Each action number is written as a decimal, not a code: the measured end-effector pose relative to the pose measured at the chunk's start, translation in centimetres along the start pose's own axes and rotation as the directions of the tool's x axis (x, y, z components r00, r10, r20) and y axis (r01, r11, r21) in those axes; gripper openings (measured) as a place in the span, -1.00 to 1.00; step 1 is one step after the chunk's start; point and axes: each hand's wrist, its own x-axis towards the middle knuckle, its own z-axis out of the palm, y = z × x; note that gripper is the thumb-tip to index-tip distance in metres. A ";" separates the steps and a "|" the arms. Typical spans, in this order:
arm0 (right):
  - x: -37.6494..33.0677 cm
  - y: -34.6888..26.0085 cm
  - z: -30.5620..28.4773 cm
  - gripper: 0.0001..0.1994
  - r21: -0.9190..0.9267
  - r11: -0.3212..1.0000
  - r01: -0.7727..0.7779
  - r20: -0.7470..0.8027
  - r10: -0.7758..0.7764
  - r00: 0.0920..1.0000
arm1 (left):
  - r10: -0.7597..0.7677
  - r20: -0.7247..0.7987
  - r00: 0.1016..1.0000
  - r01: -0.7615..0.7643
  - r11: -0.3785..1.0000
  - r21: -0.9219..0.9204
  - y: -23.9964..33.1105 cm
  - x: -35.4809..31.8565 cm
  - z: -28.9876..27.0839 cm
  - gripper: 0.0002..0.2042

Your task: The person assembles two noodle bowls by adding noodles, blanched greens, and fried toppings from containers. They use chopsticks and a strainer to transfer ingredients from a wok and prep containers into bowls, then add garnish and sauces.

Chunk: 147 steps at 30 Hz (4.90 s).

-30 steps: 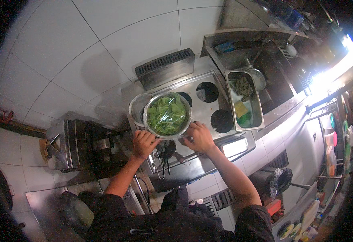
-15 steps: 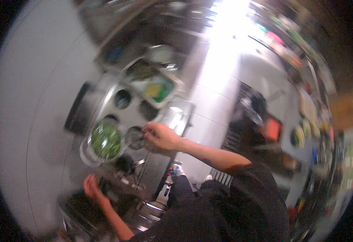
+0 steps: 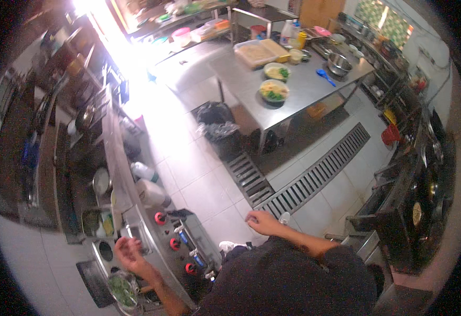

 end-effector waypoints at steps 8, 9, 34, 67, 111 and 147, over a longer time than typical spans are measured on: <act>-6.4 12.0 -17.7 -0.82 0.214 0.959 -0.188 -0.309 0.249 0.918 | -0.203 0.689 0.696 0.227 0.972 0.057 -2.6 -12.5 28.5 -0.82; -6.6 13.3 -19.4 -0.82 0.215 0.958 -0.189 -0.324 0.253 0.912 | -0.209 0.722 0.660 0.202 0.975 0.097 -2.9 -14.1 31.0 -0.81; 15.8 28.5 -57.5 -0.80 0.434 0.863 -0.259 -0.210 0.376 0.902 | -0.727 0.453 0.517 0.815 0.580 -0.001 -8.4 -18.7 77.2 -0.45; 62.3 6.1 -72.1 -0.73 -0.750 0.177 0.637 0.392 -0.657 0.644 | -0.452 -0.214 0.866 0.492 0.848 0.197 0.1 -15.3 77.4 -0.59; 73.7 9.4 -67.0 -0.41 -0.692 0.675 0.256 0.096 -0.265 0.960 | 0.226 -0.400 0.888 0.333 0.282 0.900 1.9 -16.9 62.5 -0.68; 74.4 9.6 -71.7 -0.59 0.026 0.977 0.211 0.139 -0.213 0.967 | 0.187 -0.376 0.907 0.246 0.490 0.836 3.8 -15.7 66.7 -0.87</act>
